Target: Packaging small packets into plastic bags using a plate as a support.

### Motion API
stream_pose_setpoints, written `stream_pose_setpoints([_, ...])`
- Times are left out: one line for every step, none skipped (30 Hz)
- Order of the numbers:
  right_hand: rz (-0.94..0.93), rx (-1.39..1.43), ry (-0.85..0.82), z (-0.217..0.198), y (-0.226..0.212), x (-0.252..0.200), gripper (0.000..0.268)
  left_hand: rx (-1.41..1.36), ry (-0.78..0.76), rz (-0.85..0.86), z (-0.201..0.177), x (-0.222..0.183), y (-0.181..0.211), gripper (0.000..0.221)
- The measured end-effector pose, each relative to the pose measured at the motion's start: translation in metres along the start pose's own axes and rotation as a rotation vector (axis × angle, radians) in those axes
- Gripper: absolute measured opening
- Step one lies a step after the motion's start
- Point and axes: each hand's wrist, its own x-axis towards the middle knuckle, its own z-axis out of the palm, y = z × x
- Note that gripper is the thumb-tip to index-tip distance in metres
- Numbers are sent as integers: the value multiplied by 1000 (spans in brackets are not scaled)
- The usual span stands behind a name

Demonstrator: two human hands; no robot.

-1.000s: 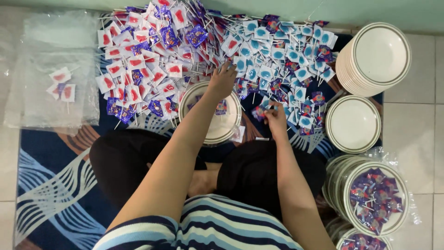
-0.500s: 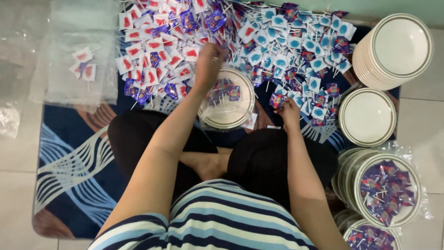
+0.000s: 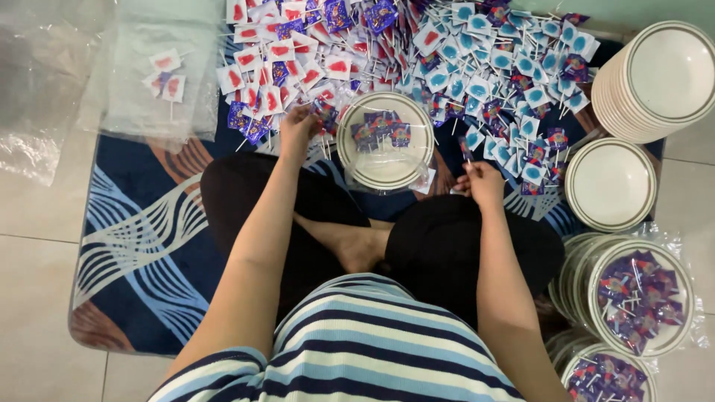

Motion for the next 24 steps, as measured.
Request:
stream_pose_setpoints([0, -2, 1, -1, -15, -12, 17, -2, -1, -1, -5, 3, -11, 27])
stream_pose_setpoints([-23, 141, -75, -1, -29, -25, 15, -50, 11, -50, -10, 5, -23, 26])
stream_pose_setpoints([-46, 284, -150, -2, -44, -37, 13, -98, 23, -98, -15, 8, -34, 25])
stream_pose_setpoints([-45, 283, -146, 4, -41, -47, 13, -98, 20, -100, -18, 8, -37, 25])
stream_pose_setpoints([-4, 299, -262, 10, -38, -56, 15, -74, 0, -119, -20, 7, -40, 26])
stream_pose_setpoints([37, 313, -379, 16, -35, -65, 23, -52, -20, -138, -23, 7, -44, 27])
stream_pose_setpoints([38, 310, -376, 20, -43, -77, 23, -54, -21, -140, -20, 7, -42, 27])
stream_pose_setpoints([99, 277, -517, 26, -50, -90, 14, -47, -38, -136, -20, 5, -39, 27])
stream_pose_setpoints([161, 242, -657, 31, -58, -102, 13, -39, -56, -131, -20, 4, -36, 27])
stream_pose_setpoints([161, 239, -660, 46, -50, -96, 13, -42, -52, -130, -21, 3, -36, 27])
stream_pose_setpoints([178, 237, -611, 60, -42, -90, 16, -52, -48, -148, -21, 2, -35, 26])
stream_pose_setpoints([198, 239, -555, 74, -33, -87, 19, -58, -50, -168, -20, 1, -35, 25])
stream_pose_setpoints([200, 240, -551, 88, -22, -78, 19, -57, -53, -171, -20, 0, -35, 25])
stream_pose_setpoints([263, 313, -481, 102, -11, -67, 22, -53, -57, -168, -18, 0, -34, 25])
stream_pose_setpoints([324, 385, -409, 115, -1, -57, 25, -48, -61, -165, -17, 0, -33, 24])
stream_pose_setpoints([321, 387, -410, 125, -12, -53, 25, -48, -61, -161, -17, -2, -32, 24])
stream_pose_setpoints([369, 514, -346, 135, -22, -50, 24, -35, -58, -157, -17, -4, -30, 23])
stream_pose_setpoints([418, 642, -280, 144, -32, -48, 24, -21, -55, -155, -17, -6, -29, 22])
stream_pose_setpoints([417, 644, -280, 149, -42, -41, 24, -20, -56, -153, -14, -6, -27, 22])
stream_pose_setpoints([396, 681, -220, 156, -51, -37, 15, 4, -49, -145, -15, -10, -26, 21])
stream_pose_setpoints([374, 718, -159, 162, -60, -34, 7, 28, -42, -137, -16, -13, -25, 19])
stream_pose_setpoints([377, 719, -163, 170, -53, -23, 7, 31, -38, -137, -15, -16, -23, 19])
stream_pose_setpoints([358, 776, -117, 178, -46, -13, 5, 45, -34, -136, -13, -18, -20, 20])
stream_pose_setpoints([335, 834, -71, 186, -41, -1, 4, 57, -32, -131, -10, -19, -17, 21])
